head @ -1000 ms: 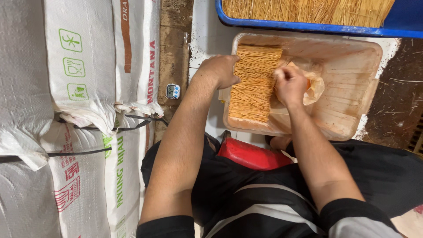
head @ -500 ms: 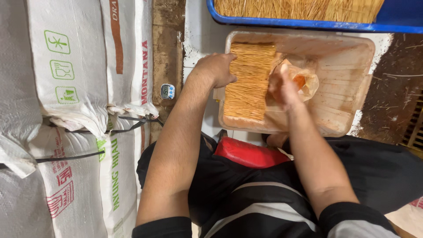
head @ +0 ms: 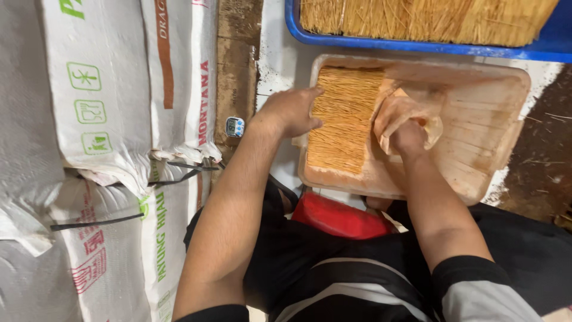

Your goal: The person repeatedly picks up bundles of thin, yellow noodles from a blue tray and places them into a white tub. They arrange the noodles in the tub by hand, occasionally adjusting the pile.

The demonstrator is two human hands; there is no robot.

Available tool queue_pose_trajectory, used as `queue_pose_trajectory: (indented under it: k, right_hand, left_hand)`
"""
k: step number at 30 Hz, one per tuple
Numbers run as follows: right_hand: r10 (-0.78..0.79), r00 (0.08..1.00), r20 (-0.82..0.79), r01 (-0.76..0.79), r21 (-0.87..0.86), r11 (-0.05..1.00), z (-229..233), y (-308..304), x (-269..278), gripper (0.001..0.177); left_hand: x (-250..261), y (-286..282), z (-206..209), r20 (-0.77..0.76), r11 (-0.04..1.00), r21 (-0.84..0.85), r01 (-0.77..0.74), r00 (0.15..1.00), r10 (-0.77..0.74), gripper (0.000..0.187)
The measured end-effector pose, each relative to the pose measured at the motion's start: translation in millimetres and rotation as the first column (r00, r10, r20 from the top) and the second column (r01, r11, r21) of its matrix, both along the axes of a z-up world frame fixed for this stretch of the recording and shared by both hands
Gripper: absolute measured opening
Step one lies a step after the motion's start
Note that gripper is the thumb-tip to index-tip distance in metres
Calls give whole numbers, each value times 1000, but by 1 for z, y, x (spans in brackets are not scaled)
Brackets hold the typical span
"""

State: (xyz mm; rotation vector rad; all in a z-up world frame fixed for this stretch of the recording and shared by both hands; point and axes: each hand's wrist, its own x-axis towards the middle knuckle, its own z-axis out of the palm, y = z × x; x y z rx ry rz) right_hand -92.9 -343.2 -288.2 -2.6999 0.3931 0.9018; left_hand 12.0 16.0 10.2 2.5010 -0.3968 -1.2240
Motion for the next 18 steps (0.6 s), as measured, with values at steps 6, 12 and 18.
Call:
queue_pose_trajectory:
  k: [6,12,18]
  right_hand:
    - [-44,999,-6,44,58,997,0,2,5,40]
    - [-89,959,-270,180,334,925,100,-19,38,36]
    - [212,948,-236,-94,429,899,153,136,27,34]
  left_hand:
    - [0,3,-4,3,999,22,-24,1000,23,77]
    - [5,6,-1,45,998,-49,-43,998,46,76]
    - [-1,2,10,53,998,-18,-59,997,60,72]
